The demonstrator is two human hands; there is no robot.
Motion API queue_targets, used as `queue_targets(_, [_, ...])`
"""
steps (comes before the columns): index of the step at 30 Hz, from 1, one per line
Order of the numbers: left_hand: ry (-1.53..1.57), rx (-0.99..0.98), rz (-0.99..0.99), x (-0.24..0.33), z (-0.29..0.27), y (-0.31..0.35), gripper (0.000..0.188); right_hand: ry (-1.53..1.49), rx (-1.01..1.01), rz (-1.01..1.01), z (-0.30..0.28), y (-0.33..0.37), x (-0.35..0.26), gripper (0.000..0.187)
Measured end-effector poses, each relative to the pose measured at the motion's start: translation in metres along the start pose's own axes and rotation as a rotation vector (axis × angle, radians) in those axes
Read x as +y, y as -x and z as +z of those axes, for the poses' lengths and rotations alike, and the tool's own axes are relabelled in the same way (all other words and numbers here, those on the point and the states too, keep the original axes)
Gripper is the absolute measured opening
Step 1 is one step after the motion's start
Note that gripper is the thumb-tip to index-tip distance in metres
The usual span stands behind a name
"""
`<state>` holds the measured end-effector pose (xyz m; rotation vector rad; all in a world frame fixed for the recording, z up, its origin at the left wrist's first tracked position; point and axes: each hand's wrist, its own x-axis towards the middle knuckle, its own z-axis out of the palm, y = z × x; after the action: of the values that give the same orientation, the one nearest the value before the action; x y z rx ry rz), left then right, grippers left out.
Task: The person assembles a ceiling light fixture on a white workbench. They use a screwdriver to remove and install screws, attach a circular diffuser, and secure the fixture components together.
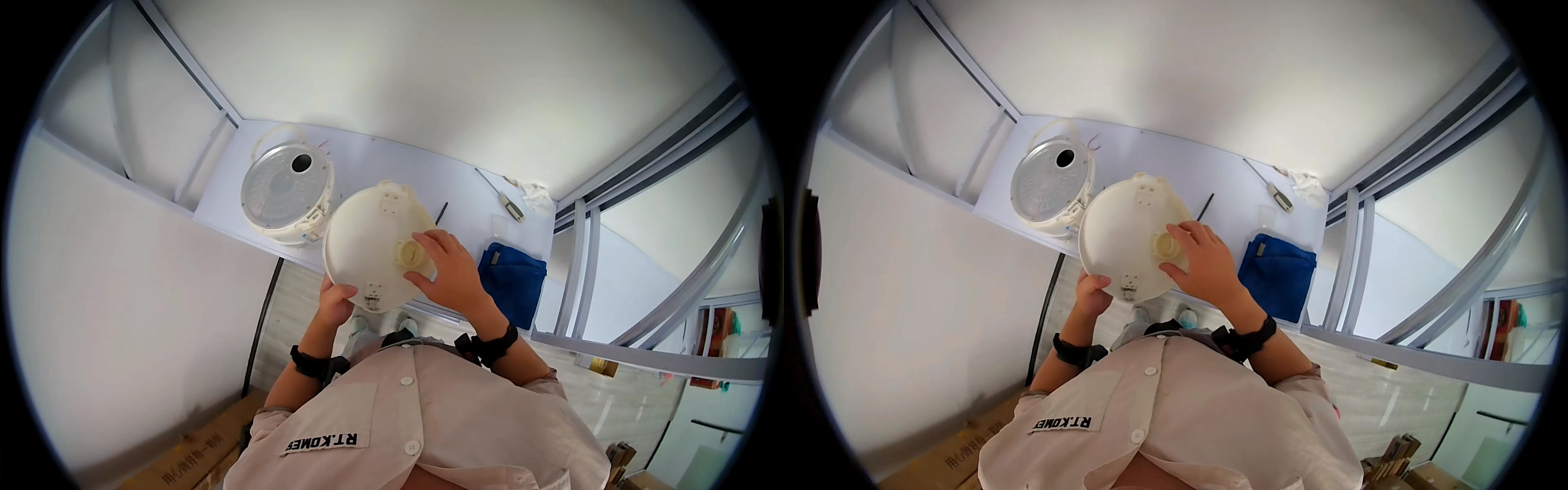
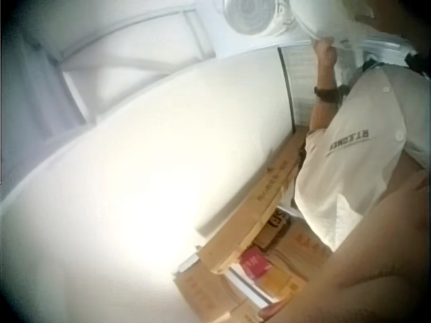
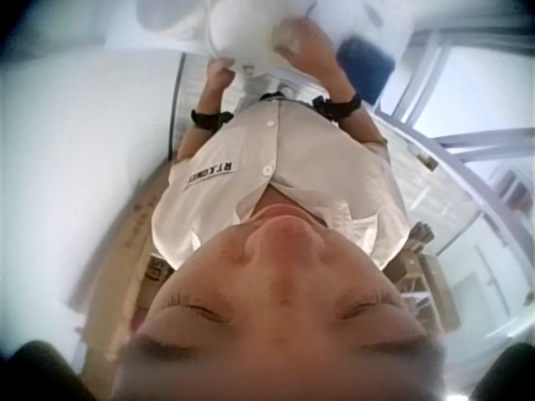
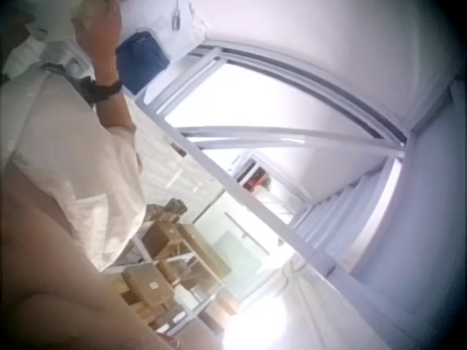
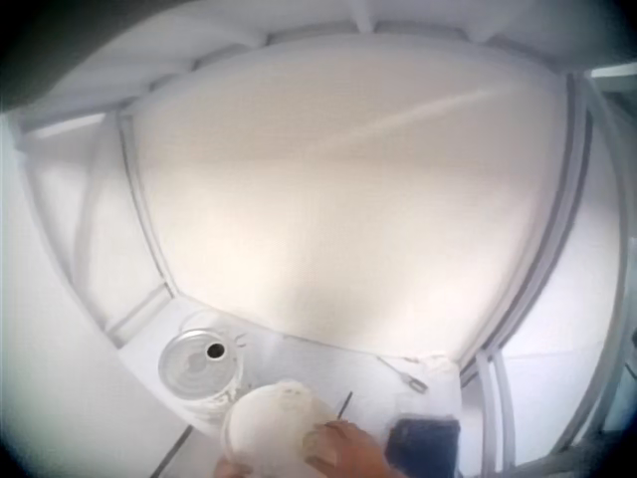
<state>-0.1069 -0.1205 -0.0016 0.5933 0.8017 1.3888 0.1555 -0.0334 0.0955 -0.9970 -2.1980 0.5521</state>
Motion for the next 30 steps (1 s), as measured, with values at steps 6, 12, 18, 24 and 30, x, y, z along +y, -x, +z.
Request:
queue_targets(6, [-0.141, -0.018, 0.018, 0.021, 0.017, -0.008, 0.083, 0.119, 0.003, 0.062, 0.020, 0.000, 0.005, 0.064])
queue_targets(12, [-0.193, -0.160, -0.008, 0.032, 0.002, -0.020, 0.084, 0.060, 0.019, 0.152, 0.029, 0.000, -0.002, 0.059])
queue_targets(18, [-0.231, -0.131, -0.064, 0.045, -0.003, -0.023, 0.084, -0.039, 0.054, 0.208, 0.038, 0.001, -0.010, 0.051])
queue_targets(24, [-0.087, -0.139, -0.080, 0.046, -0.010, -0.027, 0.076, -0.176, 0.126, 0.245, 0.036, 0.007, -0.005, 0.052])
queue_targets(30, [-0.238, -0.084, -0.084, 0.045, -0.034, -0.037, 0.077, -0.105, 0.382, 0.628, 0.030, 0.022, 0.033, 0.064])
